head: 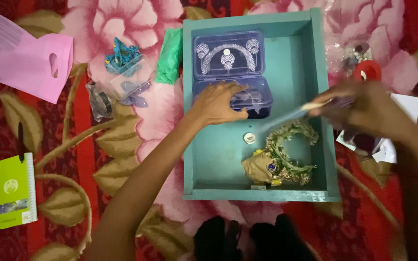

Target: The person organizes various jewelry items, including necklaces, bangles, and hair accessories, into a teal drawer with compartments. They place items into plastic containers and arrange them neatly within the drawer.

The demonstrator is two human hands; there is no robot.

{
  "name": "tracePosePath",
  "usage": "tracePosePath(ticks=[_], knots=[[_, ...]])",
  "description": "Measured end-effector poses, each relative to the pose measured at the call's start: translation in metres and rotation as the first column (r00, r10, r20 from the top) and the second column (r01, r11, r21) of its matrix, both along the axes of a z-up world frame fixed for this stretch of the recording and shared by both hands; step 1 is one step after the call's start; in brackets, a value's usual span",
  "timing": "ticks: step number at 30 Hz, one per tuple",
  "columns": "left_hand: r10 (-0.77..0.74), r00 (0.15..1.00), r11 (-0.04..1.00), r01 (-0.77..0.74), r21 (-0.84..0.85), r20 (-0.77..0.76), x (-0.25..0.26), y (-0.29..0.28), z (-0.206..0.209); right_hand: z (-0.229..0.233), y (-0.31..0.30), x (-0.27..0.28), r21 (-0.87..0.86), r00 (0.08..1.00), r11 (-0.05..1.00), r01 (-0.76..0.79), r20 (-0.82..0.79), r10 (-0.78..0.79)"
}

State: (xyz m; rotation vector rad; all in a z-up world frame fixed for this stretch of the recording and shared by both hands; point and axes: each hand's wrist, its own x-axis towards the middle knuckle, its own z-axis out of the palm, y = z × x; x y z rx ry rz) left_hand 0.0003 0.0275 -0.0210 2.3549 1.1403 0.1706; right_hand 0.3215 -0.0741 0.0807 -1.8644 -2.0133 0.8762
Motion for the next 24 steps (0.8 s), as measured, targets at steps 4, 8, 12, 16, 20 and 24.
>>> tracePosePath(ticks=[4,8,12,16,20,24], knots=[[-0.04,0.998,0.992,0.045,0.121,-0.04,0.002,-0.002,-0.001,0.016,0.006,0.053,0.112,0.923,0.935,0.336,-0.236,-0.304],[-0.042,0.999,0.988,0.046,0.145,-0.033,0.002,-0.006,-0.001,-0.033,0.018,0.122,0.09,0.663,0.802,0.59,-0.621,-0.418],[-0.031,0.999,0.986,0.035,0.161,-0.028,0.003,-0.013,-0.005,-0.133,0.077,0.201,-0.091,0.394,0.77,0.632,-0.817,-0.42],[-0.12,0.991,0.892,0.134,0.431,-0.059,0.005,-0.029,-0.036,-0.205,0.09,0.213,-0.18,0.196,0.771,0.611,-0.909,-0.368],[-0.198,0.97,0.796,0.244,0.554,-0.143,0.007,-0.034,-0.069,-0.22,0.092,0.222,-0.262,-0.01,0.733,0.628,-0.944,-0.329],[-0.241,0.951,0.754,0.309,0.579,-0.194,0.0,-0.024,-0.077,-0.234,0.089,0.24,-0.123,0.253,0.73,0.672,-0.889,-0.382]])
